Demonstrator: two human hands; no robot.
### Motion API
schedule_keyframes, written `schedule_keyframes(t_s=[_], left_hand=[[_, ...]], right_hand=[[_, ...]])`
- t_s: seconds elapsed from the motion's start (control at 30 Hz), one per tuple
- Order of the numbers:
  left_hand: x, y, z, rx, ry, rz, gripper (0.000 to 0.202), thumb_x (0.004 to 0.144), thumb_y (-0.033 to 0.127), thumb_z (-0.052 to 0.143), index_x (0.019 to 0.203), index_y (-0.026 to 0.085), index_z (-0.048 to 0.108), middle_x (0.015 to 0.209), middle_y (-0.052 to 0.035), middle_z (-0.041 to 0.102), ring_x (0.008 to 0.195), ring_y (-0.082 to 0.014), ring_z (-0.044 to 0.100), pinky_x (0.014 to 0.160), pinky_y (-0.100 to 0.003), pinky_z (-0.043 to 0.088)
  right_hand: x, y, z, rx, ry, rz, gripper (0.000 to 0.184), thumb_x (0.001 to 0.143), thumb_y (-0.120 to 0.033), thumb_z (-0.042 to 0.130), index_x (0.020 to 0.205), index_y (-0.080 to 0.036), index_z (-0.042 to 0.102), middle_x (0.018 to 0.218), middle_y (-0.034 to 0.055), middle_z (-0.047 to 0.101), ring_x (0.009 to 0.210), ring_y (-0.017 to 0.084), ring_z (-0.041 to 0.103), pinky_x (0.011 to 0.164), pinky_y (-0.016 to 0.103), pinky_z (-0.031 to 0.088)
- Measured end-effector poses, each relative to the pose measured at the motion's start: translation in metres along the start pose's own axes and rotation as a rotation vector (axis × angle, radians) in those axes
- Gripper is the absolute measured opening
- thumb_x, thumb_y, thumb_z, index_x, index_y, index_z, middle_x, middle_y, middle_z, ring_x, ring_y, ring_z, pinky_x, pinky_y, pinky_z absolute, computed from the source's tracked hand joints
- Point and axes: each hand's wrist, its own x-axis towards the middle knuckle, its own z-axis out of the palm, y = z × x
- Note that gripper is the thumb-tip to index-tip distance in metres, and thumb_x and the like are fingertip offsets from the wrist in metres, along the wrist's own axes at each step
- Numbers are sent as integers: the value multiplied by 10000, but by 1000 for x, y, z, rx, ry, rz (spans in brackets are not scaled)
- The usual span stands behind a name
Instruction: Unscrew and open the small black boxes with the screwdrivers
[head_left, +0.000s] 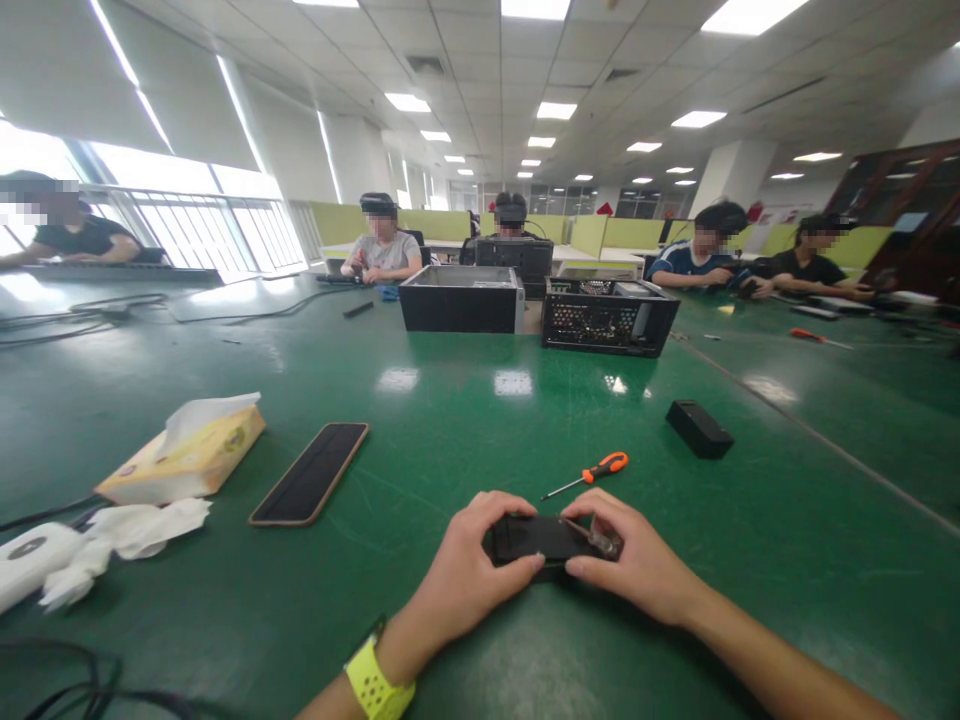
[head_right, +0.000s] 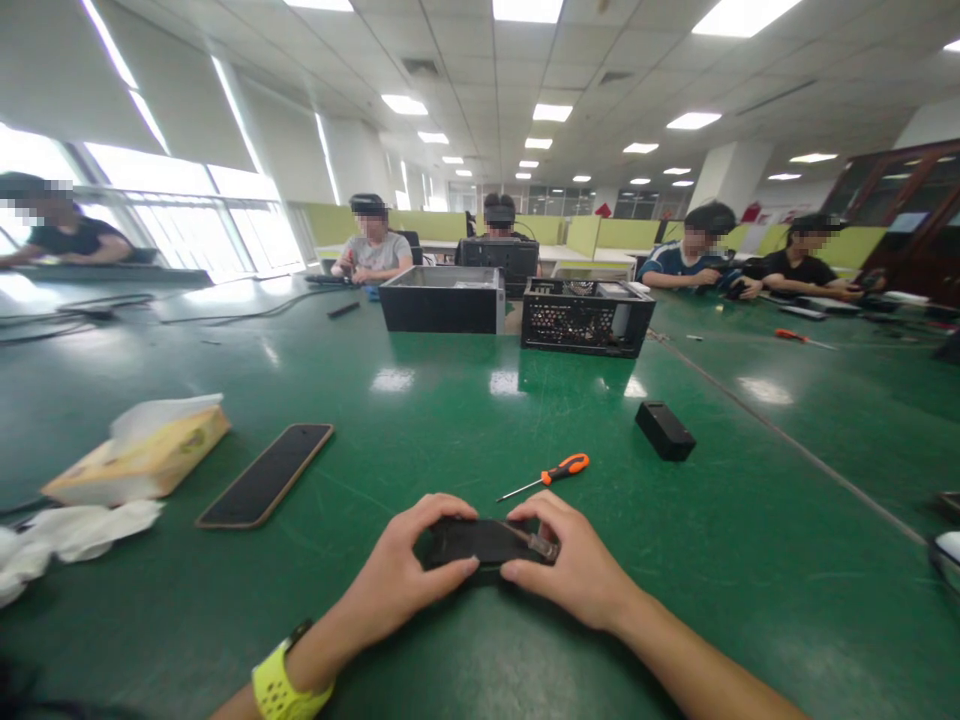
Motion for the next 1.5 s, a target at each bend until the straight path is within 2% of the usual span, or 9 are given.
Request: schedule_keyframes(t_s=[0.13, 0.27, 0.4, 0.6, 0.83, 0.97, 1.2, 1.37, 1.5], left_hand=[[1, 0, -1, 34, -45, 48, 383, 725, 195, 760, 1087, 202, 634, 1036, -46, 656, 983, -238, 585, 880, -359, 455], [2, -1, 3, 59, -86, 65, 431, 735, 276, 793, 1129, 196, 638, 1074, -64, 657, 1002, -250, 581, 896, -375, 454], [1, -1, 5, 64, -87, 44, 398, 766, 247, 770, 1139, 197, 642, 1068, -61, 664, 1002, -247, 587, 905, -376, 449], [-1, 2, 7, 63, -74, 104, 378, 780, 149, 724, 1134, 236, 628, 1113, -39, 640, 1054, -233, 556, 947, -369, 412], [2, 5, 2, 156, -83, 134, 353, 751, 249, 784, 1073, 232, 641, 1053, -38, 657, 991, -250, 562, 878, -386, 410], [3, 3, -5, 115, -134, 160, 368, 781, 310, 769, 1113, 220, 638, 1068, -47, 666, 997, -243, 572, 889, -373, 423], [3, -1, -4, 135, -154, 152, 417, 757, 293, 776, 1138, 221, 622, 1063, -50, 674, 985, -244, 581, 873, -363, 439], [2, 0, -4, 181, -159, 184, 402, 780, 336, 764, 1137, 237, 609, 1084, -41, 674, 982, -240, 589, 875, -364, 423], [1, 1, -5, 158, -180, 174, 370, 807, 341, 742, 1140, 246, 611, 1099, -39, 680, 989, -235, 599, 885, -356, 424]], right_hand=[[2, 5, -1, 36, 38, -81, 343, 728, -380, 769, 977, -192, 629, 970, 42, 584, 913, 218, 547, 810, 330, 405], [3, 7, 1, 35, 44, -109, 370, 724, -431, 768, 981, -198, 643, 947, 38, 567, 842, 200, 533, 743, 316, 406], [4, 10, 0, 12, 17, -72, 482, 688, -456, 792, 1067, -205, 632, 954, 36, 569, 784, 186, 521, 688, 303, 397], [2, 13, -6, -20, -36, -124, 455, 706, -460, 779, 1057, -206, 642, 944, 40, 575, 826, 202, 529, 724, 320, 395], [1, 16, -7, -65, -17, -207, 397, 754, -452, 736, 1046, -192, 664, 889, 45, 577, 756, 184, 512, 681, 313, 387], [3, 15, -8, 4, -41, -200, 350, 764, -446, 728, 993, -185, 682, 852, 38, 600, 762, 185, 545, 686, 305, 395], [4, 19, -10, 14, -49, -186, 349, 739, -410, 744, 996, -184, 674, 845, 31, 593, 755, 182, 546, 684, 300, 397], [2, 18, -9, 26, -23, -175, 363, 744, -399, 728, 1029, -194, 637, 1038, 62, 559, 805, 173, 515, 700, 292, 407], [1, 15, -11, 90, -100, -58, 381, 714, -415, 754, 985, -177, 630, 875, 14, 560, 602, 102, 429, 536, 233, 330]])
